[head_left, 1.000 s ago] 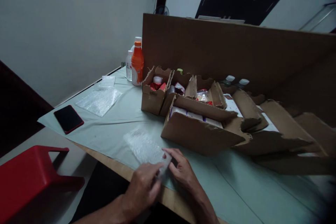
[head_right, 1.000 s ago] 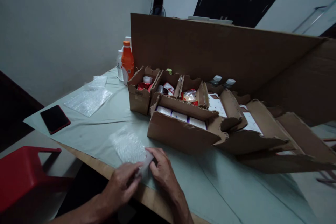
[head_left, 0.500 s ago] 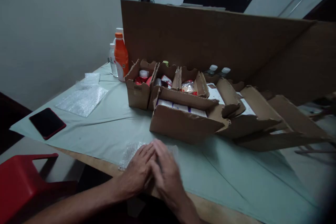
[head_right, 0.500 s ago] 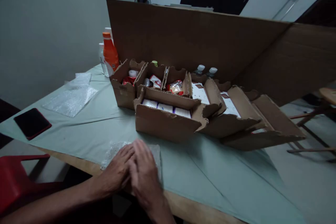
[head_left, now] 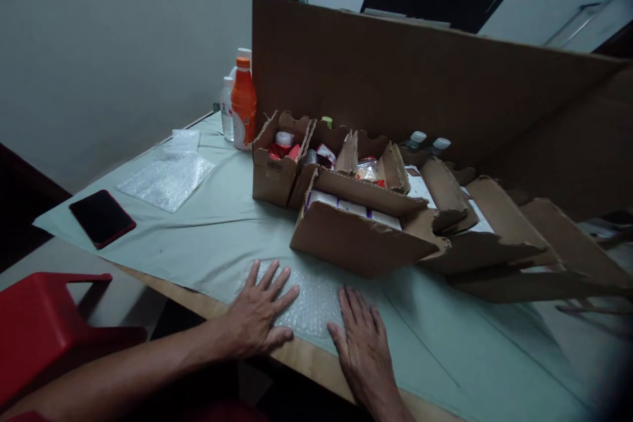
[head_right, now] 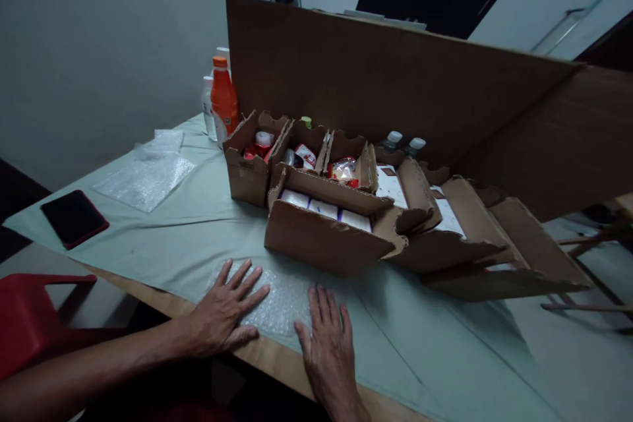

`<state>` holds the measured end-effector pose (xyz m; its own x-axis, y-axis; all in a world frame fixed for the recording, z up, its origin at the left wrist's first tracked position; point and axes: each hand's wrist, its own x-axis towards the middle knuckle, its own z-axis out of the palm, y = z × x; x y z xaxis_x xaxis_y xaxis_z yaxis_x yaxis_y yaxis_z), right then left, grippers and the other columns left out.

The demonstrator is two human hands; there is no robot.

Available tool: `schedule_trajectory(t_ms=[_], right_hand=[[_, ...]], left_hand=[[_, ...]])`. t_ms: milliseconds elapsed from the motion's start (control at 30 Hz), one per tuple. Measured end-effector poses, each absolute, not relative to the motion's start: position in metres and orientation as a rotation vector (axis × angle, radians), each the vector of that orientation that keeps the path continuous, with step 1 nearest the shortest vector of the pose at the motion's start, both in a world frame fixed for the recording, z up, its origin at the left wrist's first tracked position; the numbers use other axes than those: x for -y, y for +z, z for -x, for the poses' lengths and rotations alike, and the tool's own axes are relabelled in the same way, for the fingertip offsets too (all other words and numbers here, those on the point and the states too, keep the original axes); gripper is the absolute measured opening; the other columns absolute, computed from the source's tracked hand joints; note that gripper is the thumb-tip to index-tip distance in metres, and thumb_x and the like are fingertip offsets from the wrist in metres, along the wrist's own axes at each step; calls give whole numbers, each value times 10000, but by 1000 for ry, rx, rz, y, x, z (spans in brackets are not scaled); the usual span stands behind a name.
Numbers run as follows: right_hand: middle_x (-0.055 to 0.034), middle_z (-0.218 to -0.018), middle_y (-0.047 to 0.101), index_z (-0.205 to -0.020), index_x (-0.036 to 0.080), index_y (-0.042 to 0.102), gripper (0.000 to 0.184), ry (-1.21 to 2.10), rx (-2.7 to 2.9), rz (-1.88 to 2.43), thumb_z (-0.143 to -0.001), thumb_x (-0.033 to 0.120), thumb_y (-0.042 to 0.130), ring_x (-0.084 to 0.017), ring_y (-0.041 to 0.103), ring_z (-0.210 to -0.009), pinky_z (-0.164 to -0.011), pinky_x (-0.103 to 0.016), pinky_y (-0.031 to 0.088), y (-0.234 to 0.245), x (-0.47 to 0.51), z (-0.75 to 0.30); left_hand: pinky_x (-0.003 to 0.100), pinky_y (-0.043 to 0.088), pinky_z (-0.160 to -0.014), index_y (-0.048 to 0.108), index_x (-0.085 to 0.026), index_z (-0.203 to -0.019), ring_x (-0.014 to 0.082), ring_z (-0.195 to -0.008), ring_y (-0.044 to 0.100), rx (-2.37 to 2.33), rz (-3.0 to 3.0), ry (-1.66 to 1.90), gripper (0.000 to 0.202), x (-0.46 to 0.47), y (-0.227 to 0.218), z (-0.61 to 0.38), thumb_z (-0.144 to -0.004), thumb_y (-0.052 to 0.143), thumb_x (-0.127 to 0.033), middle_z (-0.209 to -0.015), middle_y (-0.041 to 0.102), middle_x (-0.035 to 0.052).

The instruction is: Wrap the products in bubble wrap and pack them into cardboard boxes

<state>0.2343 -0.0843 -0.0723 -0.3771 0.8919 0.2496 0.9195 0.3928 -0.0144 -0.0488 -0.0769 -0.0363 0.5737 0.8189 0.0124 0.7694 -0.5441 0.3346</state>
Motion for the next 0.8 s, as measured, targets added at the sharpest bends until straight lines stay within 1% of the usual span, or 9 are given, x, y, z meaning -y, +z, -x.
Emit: schedule_trajectory(t_ms=[100, 167, 267, 333, 467, 567, 667, 733, 800], right_hand=[[-118, -1524, 486, -1497, 145, 437, 592, -212, 2412, 1658, -1019, 469, 305, -291, 450, -1388, -1138, -505, 284, -75, 89, -243], [-110, -1491, 527, -1458, 162, 493, 569, -196, 2382, 1685, -1019, 456, 283, -287, 480, -1365, -1118, -499, 309, -72, 90, -250], [-110, -1376, 631, -1325, 173, 619, 522, -198, 2282, 1693, -1025, 415, 267, -284, 537, -1305, -1062, -481, 371, -57, 84, -257], [-102, -1322, 667, -1261, 188, 660, 479, -211, 2262, 1628, -1021, 393, 301, -279, 560, -1274, -1032, -462, 397, -42, 72, -255], [-112, -1238, 710, -1238, 213, 684, 398, -177, 2470, 1515, -939, 356, 463, -305, 627, -1155, -926, -450, 454, -27, 36, -241], [-123, -1117, 750, -1165, 227, 724, 383, -98, 2591, 1626, -833, 331, 564, -333, 677, -1003, -809, -444, 488, -35, 11, -240], [-73, -957, 779, -986, 274, 765, 272, 57, 2638, 1636, -784, 308, 586, -299, 706, -876, -729, -394, 500, -37, -2, -251], [-49, -879, 776, -870, 289, 761, 204, 0, 2622, 1521, -793, 303, 572, -271, 704, -801, -676, -364, 494, -26, -3, -260], [-59, -953, 770, -856, 287, 746, 194, -226, 2512, 1323, -826, 309, 555, -274, 699, -847, -702, -377, 495, -8, 2, -269]], left_hand=[[716, 97, -1157, 356, -311, -1535, 447, -1514, 155, -1413, -2459, 162, 699, 76, -30, 70, -939, 437, -666, -1644, 247, 159], [700, 114, -1160, 366, -282, -1533, 437, -1516, 161, -1523, -2421, 131, 671, 77, -27, 90, -964, 414, -633, -1638, 250, 180], [670, 130, -1171, 400, -227, -1513, 407, -1516, 187, -1686, -2402, 177, 587, 74, -23, 110, -996, 435, -504, -1622, 289, 189], [614, 189, -1177, 450, -200, -1472, 376, -1484, 277, -1720, -2412, 218, 522, 69, -17, 109, -984, 485, -381, -1576, 388, 172], [489, 428, -1007, 585, -163, -1313, 328, -1192, 571, -1624, -2430, 148, 439, 45, -4, 86, -883, 590, -253, -1265, 653, 150], [443, 487, -875, 665, -162, -1156, 314, -1011, 644, -1612, -2439, 110, 359, 25, 0, 75, -820, 660, -290, -1059, 720, 130], [366, 498, -782, 706, -198, -898, 259, -843, 669, -1569, -2460, 112, 154, 12, 8, 78, -775, 701, -291, -827, 731, 58], [328, 488, -780, 690, -213, -849, 228, -850, 664, -1536, -2498, 178, 71, 10, 18, 81, -795, 676, -257, -832, 725, 35], [334, 468, -874, 676, -214, -941, 220, -993, 641, -1535, -2544, 300, 115, 11, 29, 85, -860, 596, -205, -1007, 723, 52]])
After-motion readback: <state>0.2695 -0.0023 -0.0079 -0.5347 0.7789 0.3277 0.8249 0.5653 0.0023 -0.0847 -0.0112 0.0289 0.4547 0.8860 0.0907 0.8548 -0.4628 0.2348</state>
